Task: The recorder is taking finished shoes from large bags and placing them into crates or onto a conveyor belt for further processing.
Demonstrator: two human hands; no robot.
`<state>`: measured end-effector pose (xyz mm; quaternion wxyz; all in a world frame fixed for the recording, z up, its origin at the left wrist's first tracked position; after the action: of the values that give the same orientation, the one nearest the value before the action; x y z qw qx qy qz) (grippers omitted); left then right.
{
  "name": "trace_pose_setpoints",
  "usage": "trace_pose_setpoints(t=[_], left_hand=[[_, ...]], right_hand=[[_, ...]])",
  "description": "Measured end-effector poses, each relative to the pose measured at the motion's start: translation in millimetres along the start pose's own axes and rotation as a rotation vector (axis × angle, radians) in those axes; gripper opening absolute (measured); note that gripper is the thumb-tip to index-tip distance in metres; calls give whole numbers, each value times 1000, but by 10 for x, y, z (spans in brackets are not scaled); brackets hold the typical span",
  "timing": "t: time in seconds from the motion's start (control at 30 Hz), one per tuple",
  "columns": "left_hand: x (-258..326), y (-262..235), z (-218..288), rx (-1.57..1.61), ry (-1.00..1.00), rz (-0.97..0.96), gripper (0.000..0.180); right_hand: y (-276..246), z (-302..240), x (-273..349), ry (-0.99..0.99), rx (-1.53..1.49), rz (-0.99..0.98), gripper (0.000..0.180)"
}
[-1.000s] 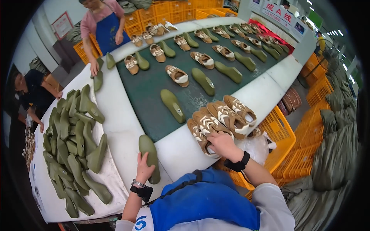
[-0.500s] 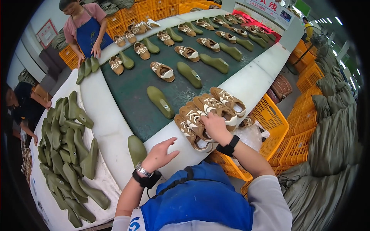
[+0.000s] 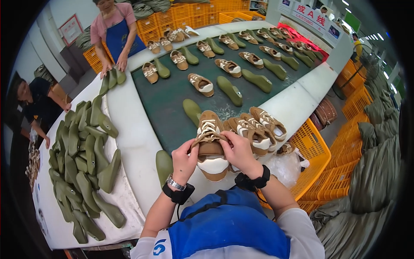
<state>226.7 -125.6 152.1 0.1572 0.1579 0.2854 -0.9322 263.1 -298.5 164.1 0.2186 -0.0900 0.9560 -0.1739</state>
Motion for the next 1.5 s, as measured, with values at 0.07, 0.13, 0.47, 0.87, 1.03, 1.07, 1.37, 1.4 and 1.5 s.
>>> trace_pose_setpoints(t=[0.07,0.13,0.47,0.87,1.03,1.07,1.37,1.4,1.5], left_hand=[[47,-148,-59,39,-75,35,18],[76,-234,-16,-92,50,65,19],[249,-640,-414,-401,54,96,23],[1368,-801,-1497,-517,-320,-403,73],[1537,-714,-1598,-260,-485,-210,70],[1528,-725,-1584,-250,-488,-157,68],[1512,-720,-1604,-272,-509,-60,63],[1509,-718,-1617,-259,-534,-53,63],[1540,-719,-1648,-283,-565,-65,63]], right_hand=[[91,-132,-15,-62,-11,30,24],[200,-263,-11,-105,35,-37,27],[1017,-524,277,-272,291,-663,33],[1794,392,-1467,-45,397,-862,33],[2385,1191,-1974,53,530,-686,29],[2505,1363,-2027,68,519,-634,28],[2971,1319,-1613,-27,257,-803,29],[3022,1315,-1599,-53,239,-800,29],[3089,1340,-1650,-62,264,-726,28]])
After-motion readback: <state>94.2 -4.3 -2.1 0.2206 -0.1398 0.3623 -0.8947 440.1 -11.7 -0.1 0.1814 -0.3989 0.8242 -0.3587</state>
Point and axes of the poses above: each hand's wrist, its own x-axis away from the middle knuckle, its own y-axis out of the palm, z = x × y, the point moved 7 cm from there along -x, towards the middle knuckle, and after that the axes turned 8 degrees about -x, right-handed, at the moved point
